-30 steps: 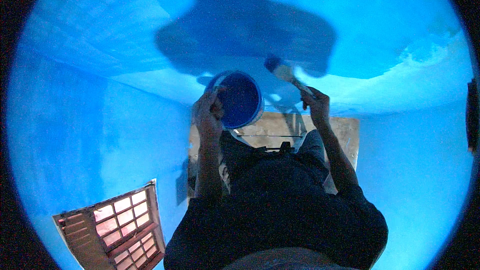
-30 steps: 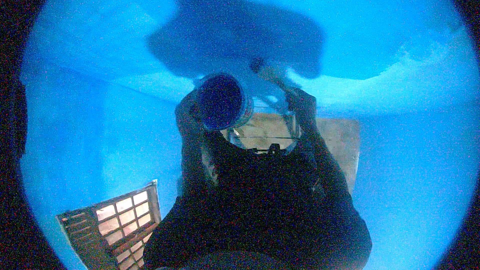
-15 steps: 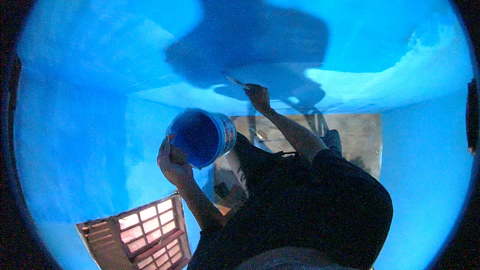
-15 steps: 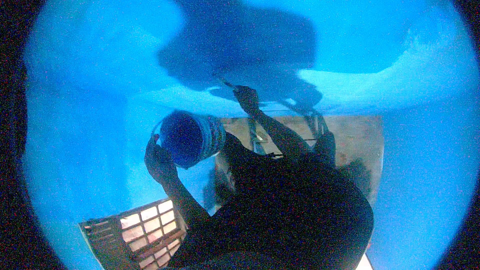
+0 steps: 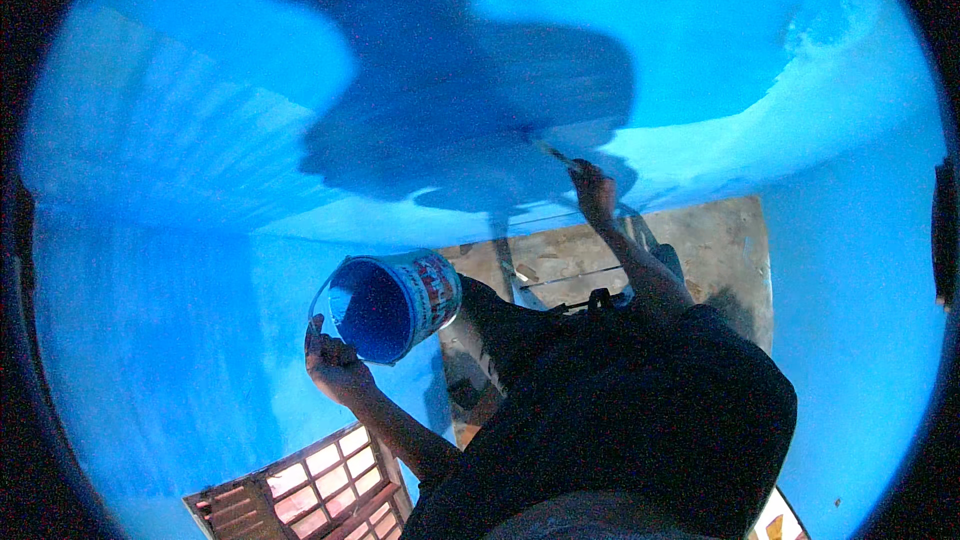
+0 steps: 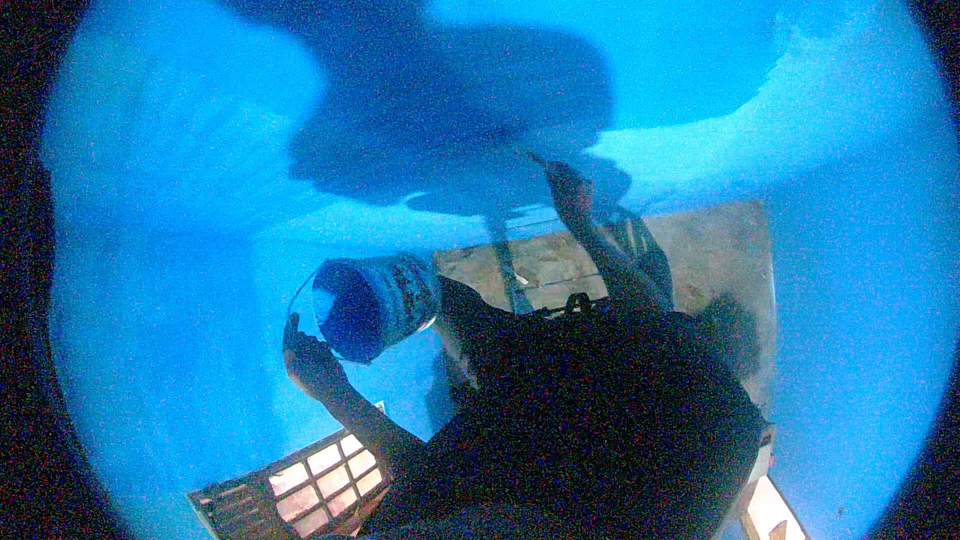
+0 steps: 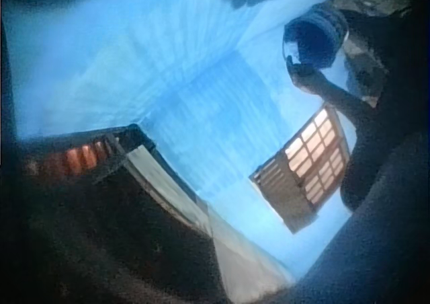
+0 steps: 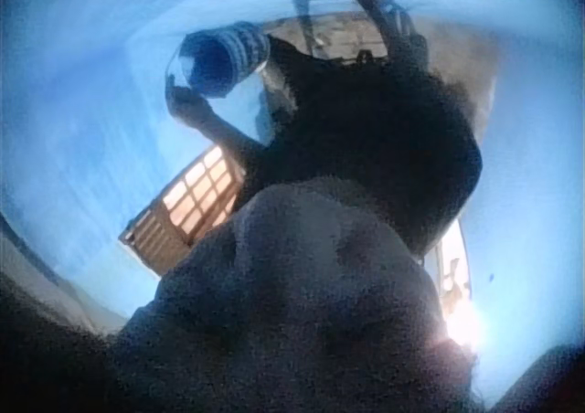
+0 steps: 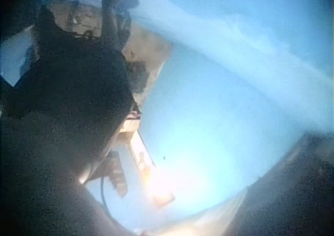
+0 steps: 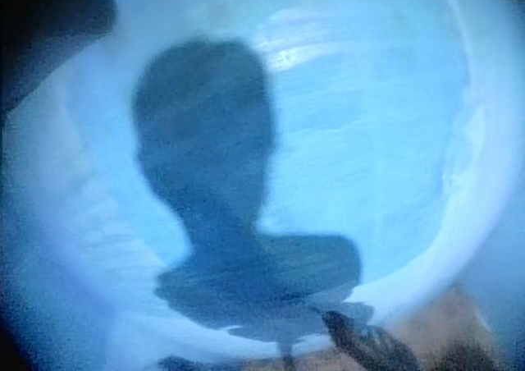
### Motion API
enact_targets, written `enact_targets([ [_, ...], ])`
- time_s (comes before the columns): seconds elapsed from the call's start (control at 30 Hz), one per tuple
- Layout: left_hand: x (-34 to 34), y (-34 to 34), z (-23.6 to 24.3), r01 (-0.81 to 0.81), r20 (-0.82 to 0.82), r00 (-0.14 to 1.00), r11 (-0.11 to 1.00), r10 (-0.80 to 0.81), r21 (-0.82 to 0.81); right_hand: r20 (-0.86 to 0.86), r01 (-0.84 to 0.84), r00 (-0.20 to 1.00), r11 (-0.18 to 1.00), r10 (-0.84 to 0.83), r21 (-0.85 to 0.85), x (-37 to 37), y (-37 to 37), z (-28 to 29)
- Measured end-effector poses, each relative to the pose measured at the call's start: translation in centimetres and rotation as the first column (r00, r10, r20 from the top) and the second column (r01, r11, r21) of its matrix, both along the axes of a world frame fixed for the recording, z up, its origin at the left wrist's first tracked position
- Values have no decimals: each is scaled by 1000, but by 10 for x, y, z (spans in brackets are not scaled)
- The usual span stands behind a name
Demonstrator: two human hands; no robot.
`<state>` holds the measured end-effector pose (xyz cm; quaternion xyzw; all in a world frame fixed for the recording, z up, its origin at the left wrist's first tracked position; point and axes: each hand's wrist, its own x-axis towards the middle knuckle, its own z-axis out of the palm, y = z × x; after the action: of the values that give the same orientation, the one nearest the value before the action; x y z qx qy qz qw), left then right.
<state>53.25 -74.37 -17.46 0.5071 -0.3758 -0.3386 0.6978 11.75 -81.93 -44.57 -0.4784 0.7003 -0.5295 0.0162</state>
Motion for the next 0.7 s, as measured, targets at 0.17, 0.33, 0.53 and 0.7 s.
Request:
enact_targets([
  [0.17,39,18,13,-57,58,997,998,57,6,166,184,965,974,-205,136,-8,80,21],
  [0.33,56,33,31,-36,-31,999,999,35,-36,776,255,631,949,-20,-183,22,95,33],
  [0.53,72,64,46,-93,26,995,995,92,31,594,195,794,980,-134,-40,133,62,52],
  [0.7,100,95,30,-96,135,986,995,96,-4,212,-200,960,977,182,67,210,74,37],
])
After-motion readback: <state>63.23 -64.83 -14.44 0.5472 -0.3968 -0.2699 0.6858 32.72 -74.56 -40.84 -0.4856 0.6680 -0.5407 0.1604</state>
